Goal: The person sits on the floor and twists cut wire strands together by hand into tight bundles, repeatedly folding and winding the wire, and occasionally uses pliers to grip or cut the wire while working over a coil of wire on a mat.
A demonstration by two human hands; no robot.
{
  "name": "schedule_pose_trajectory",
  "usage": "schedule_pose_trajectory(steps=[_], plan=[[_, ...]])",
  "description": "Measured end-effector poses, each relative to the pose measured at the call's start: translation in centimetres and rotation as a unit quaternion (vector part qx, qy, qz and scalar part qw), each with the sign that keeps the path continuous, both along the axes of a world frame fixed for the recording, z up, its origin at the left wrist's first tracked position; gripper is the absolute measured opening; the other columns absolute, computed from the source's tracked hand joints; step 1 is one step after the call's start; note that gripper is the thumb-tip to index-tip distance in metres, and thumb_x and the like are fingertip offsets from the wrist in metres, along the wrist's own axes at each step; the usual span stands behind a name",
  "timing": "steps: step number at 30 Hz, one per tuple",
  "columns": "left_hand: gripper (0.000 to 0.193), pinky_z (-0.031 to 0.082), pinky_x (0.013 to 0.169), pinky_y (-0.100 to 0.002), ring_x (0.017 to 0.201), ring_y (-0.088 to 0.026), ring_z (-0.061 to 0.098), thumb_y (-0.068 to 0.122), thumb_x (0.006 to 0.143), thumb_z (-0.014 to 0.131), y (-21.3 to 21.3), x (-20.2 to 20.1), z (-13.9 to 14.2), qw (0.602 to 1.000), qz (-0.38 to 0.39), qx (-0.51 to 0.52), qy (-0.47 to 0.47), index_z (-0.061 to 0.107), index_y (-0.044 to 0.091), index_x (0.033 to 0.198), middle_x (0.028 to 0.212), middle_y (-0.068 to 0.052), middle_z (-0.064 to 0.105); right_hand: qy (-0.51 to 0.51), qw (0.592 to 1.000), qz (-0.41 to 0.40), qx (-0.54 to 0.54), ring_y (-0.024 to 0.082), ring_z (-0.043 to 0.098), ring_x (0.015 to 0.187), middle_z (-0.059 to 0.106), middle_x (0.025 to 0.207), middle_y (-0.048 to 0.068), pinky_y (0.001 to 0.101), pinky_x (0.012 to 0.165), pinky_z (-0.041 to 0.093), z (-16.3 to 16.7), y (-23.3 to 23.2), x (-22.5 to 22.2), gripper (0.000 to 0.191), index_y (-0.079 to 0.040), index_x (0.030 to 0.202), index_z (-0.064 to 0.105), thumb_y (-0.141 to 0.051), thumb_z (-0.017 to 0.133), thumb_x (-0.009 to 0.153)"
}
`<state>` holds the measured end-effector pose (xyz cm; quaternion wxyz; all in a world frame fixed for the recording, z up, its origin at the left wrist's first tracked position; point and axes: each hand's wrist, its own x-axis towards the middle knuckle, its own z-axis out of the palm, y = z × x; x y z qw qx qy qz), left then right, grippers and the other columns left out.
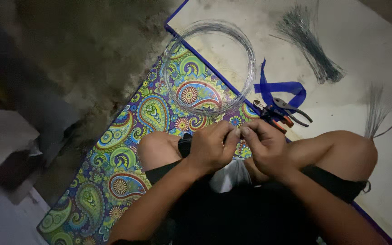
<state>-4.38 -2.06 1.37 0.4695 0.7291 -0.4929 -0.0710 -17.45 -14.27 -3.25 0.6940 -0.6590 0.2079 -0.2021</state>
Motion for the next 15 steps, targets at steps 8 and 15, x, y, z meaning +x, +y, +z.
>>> schedule_pose_trajectory(steps=[8, 15], plan=[[0.026, 0.051, 0.057, -0.041, 0.061, -0.028, 0.068, 0.028, 0.098, 0.063, -0.8, 1.1, 0.6, 0.970, 0.021, 0.136, 0.201, 0.069, 0.004, 0.088, 0.068, -0.017, 0.066, 0.034, 0.979, -0.013, -0.199, 0.009, 0.064, 0.082, 0.068, 0.088, 0.005, 0.0264, 0.074, 0.052, 1.0, 0.2, -0.5, 0.012, 0.000, 0.101, 0.067, -0.012, 0.063, 0.102], [0.021, 0.055, 0.063, -0.038, 0.068, -0.028, 0.071, 0.018, 0.103, 0.059, 0.2, 0.6, -0.8, 0.984, 0.043, 0.016, 0.173, 0.068, 0.003, 0.116, 0.082, -0.015, 0.069, 0.063, 0.998, -0.005, 0.028, 0.007, 0.059, 0.082, 0.067, 0.088, 0.003, 0.0247, 0.073, 0.051, 0.3, 0.0, 0.0, 0.017, 0.002, 0.097, 0.067, -0.014, 0.062, 0.105]])
